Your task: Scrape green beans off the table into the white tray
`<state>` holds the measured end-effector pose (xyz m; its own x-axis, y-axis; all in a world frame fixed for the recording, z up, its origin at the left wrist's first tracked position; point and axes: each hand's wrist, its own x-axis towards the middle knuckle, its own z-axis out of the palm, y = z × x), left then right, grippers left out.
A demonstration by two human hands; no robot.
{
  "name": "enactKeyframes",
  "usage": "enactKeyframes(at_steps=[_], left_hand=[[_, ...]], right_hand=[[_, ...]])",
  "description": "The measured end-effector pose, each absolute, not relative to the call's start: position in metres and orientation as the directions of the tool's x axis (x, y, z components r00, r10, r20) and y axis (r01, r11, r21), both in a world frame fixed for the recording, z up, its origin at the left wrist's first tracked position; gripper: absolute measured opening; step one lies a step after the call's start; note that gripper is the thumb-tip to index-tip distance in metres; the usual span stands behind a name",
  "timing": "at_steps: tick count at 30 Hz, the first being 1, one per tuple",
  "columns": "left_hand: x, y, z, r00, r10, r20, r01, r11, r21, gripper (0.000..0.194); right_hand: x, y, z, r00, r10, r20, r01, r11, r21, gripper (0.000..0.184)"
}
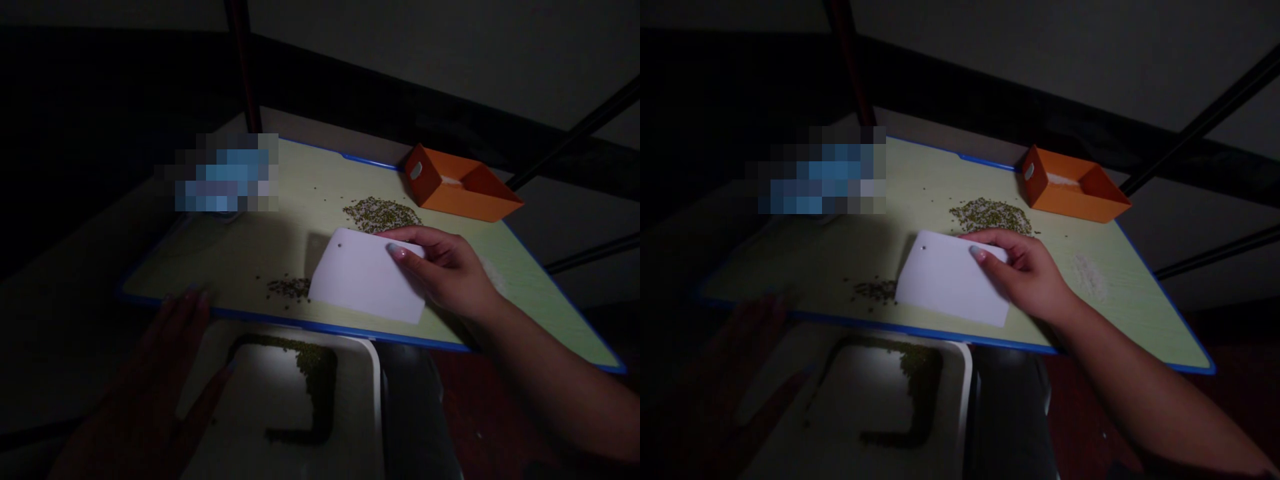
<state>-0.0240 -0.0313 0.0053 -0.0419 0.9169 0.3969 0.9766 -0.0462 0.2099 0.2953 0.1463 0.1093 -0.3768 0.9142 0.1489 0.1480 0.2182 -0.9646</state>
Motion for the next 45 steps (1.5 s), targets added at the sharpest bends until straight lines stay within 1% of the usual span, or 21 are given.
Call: enactKeyframes(at_steps=[1,3,8,12,18,21,23,27,30,34,39,45], left_hand=[[-0.023,-0.0317,0.0061,-0.034,0.936,0.351,0.977,-0.042,0.207,0.073],[-0.0215,-0.0322,0.0073,-0.044,0.929,0.368,0.977,-0.037,0.209,0.074],[-0.019,-0.0312,0.0094,-0.047,0.934,0.354,0.977,-0.03,0.21,0.072],[-0.0183,-0.0303,0.009,-0.037,0.926,0.375,0.976,-0.047,0.211,0.072],[-0.0208,-0.0337,0.0072,-0.041,0.923,0.382,0.979,-0.04,0.202,0.072],[-0.0214,-0.0347,0.0072,-0.043,0.93,0.365,0.98,-0.032,0.196,0.073],[-0.0213,-0.0344,0.007,-0.039,0.933,0.358,0.98,-0.035,0.196,0.072],[-0.02,-0.0327,0.0066,-0.05,0.932,0.359,0.978,-0.027,0.207,0.072],[-0.0179,-0.0322,0.0084,-0.061,0.933,0.354,0.977,-0.016,0.21,0.072],[-0.0162,-0.032,0.0113,-0.084,0.942,0.324,0.975,0.01,0.223,0.072],[-0.0187,-0.0315,0.0088,-0.054,0.931,0.361,0.976,-0.027,0.216,0.071],[-0.0183,-0.0322,0.0072,-0.059,0.935,0.349,0.975,-0.021,0.222,0.072]], right_hand=[[0.2955,0.1463,0.1092,-0.373,0.916,0.147,0.154,0.218,-0.964,0.018],[0.2957,0.1463,0.109,-0.367,0.918,0.15,0.16,0.222,-0.962,0.017],[0.2948,0.1453,0.1096,-0.395,0.904,0.164,0.192,0.256,-0.947,0.015],[0.2935,0.1432,0.1106,-0.422,0.89,0.17,0.234,0.288,-0.929,0.018],[0.2925,0.1386,0.1095,-0.456,0.883,0.109,0.208,0.225,-0.952,0.017],[0.2926,0.1371,0.109,-0.46,0.882,0.102,0.209,0.219,-0.953,0.019],[0.2927,0.1371,0.1089,-0.456,0.882,0.117,0.22,0.239,-0.946,0.021],[0.2931,0.1387,0.1079,-0.411,0.888,0.207,0.214,0.315,-0.924,0.023],[0.2935,0.1399,0.1059,-0.379,0.893,0.242,0.233,0.345,-0.909,0.022],[0.2932,0.1406,0.1034,-0.386,0.888,0.251,0.221,0.353,-0.909,0.018],[0.292,0.1415,0.1032,-0.424,0.874,0.237,0.213,0.35,-0.912,0.018],[0.2903,0.14,0.1046,-0.474,0.855,0.212,0.216,0.346,-0.913,0.019]])
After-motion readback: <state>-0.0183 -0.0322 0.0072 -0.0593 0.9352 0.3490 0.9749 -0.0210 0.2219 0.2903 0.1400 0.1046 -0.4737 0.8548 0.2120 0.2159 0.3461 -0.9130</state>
